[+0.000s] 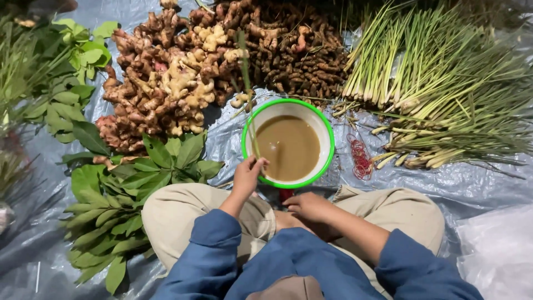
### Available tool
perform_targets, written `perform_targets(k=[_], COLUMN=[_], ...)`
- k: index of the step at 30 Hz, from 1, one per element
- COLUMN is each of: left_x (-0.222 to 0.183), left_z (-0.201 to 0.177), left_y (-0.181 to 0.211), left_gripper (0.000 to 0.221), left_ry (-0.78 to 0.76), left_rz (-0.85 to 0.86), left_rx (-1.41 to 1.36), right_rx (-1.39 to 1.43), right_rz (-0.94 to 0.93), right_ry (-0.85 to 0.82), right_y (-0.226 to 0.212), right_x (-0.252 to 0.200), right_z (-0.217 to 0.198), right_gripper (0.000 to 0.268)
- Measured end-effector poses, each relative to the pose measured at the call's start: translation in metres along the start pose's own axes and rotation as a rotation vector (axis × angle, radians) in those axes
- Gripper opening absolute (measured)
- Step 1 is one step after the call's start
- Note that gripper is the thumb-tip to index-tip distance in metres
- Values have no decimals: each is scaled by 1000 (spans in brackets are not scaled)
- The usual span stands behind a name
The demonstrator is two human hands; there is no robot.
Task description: The person sorts and packages various herbs and roots including ginger and lemongrass, placing bundles of lemongrass into plastic bags and arranging them on a wooden table.
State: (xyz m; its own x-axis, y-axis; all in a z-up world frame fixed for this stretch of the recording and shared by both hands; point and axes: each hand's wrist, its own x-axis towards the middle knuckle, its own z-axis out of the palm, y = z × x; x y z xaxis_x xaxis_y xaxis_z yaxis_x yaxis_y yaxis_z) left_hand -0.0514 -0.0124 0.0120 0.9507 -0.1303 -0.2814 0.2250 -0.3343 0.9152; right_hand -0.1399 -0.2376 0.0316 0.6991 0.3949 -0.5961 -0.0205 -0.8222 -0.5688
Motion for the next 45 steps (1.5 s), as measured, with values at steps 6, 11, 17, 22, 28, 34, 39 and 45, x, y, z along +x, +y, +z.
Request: perform_targets(k=[6,11,17,22,28,34,39,45], left_x=[21,23,28,25,17,27,20,9], left_z=[14,16,25,30,44,51,48,51], left_y=[-38,-35,-47,-39,-45,-81,-57,-47], left_gripper=[18,18,22,27,29,48,52,36], left_ry=[85,70,12,-59,-349,-484,-239,-152], left_rz=[-35,16,79,215,210,146,141,110], left_rx=[-260,-352,-491,-525,-670,-837,-660,-773], right_rx=[-166,-214,-122,2,867,1339,1337,1389], right_rz=[74,60,-14,-73,-367,-344,-367,-299], right_ry=[-20,10,-80,-82,187,436,508,457], right_y=[-1,21,8,-3,56,52,52,19], right_x=[28,45,-1,-37,-6,19,24,3], right_z=[16,17,-33,-75,-44,-24,-15,-37], right_gripper=[48,52,40,33,25,36,44,42])
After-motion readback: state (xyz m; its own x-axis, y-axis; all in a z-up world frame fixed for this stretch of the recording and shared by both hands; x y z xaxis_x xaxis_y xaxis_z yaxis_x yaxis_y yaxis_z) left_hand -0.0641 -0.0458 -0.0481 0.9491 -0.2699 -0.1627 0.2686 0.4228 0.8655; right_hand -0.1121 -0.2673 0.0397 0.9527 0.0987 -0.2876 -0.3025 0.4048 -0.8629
